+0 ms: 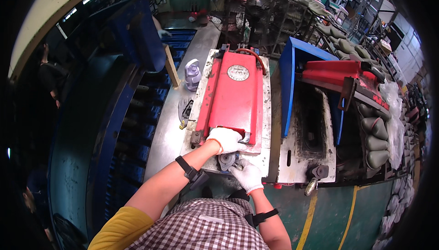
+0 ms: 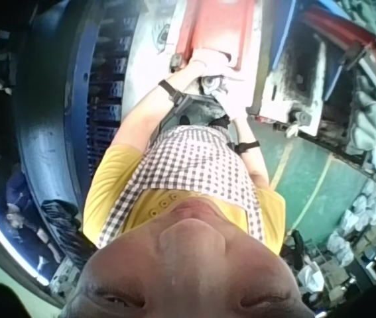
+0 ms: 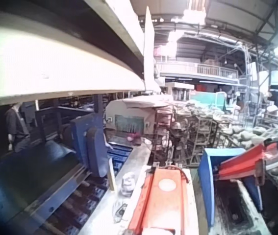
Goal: Bonding shoe soles to uppers using a pneumatic press machine in a factory setting.
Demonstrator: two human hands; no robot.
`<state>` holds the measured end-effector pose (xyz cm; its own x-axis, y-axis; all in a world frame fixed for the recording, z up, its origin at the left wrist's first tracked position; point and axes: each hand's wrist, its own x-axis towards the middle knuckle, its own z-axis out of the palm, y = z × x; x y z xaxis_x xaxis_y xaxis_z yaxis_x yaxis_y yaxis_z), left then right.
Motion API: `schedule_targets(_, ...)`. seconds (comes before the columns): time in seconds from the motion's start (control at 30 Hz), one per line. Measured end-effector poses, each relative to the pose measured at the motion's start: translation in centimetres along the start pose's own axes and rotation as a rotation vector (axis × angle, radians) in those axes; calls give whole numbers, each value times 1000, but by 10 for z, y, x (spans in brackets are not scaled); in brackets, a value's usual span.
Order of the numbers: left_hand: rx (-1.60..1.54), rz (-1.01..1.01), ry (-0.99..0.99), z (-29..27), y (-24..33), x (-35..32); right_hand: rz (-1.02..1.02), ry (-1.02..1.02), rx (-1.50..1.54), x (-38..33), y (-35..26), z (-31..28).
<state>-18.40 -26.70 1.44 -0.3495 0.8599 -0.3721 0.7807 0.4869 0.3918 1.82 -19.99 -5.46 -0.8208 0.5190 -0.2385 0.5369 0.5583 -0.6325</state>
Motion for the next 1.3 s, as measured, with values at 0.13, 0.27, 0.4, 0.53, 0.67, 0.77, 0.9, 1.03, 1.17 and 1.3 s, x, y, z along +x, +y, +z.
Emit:
schedule_targets(0.13, -9, 2, -23, -2, 1, 0, -3, -4, -13, 0, 0, 0)
schedule_targets(0.27, -11, 14, -18, -3, 1, -1, 13, -14, -4, 0, 1, 1)
schedule_targets(0.4, 28, 13, -5, -1, 1, -1, 15, -18, -1, 0, 2, 1)
schedule_targets(0.53, 19, 15, -10, 0, 2, 1, 14, -22, 12, 0, 4, 1)
schedule_targets(0.67, 19, 14, -7, 1, 3, 2, 9, -38, -15, 1, 6, 0)
schedule_targets(0.77, 15, 9, -12, 2, 3, 2, 6, -41, -28, 2, 7, -1)
schedule_targets(0.9, 6, 26, 8, 5, 3, 3, 22, -54, -6, 2, 9, -1)
schedule_targets(1.03, 20, 29, 25, 8, 4, 6, 3, -49, -30, 3, 12, 0)
schedule_targets(1.17, 17, 32, 54, 11, 5, 6, 3, -41, -17, 4, 15, 0)
schedule_targets(1.3, 61, 124, 311, 20, 10, -2, 0, -57, 28, 6, 25, 3)
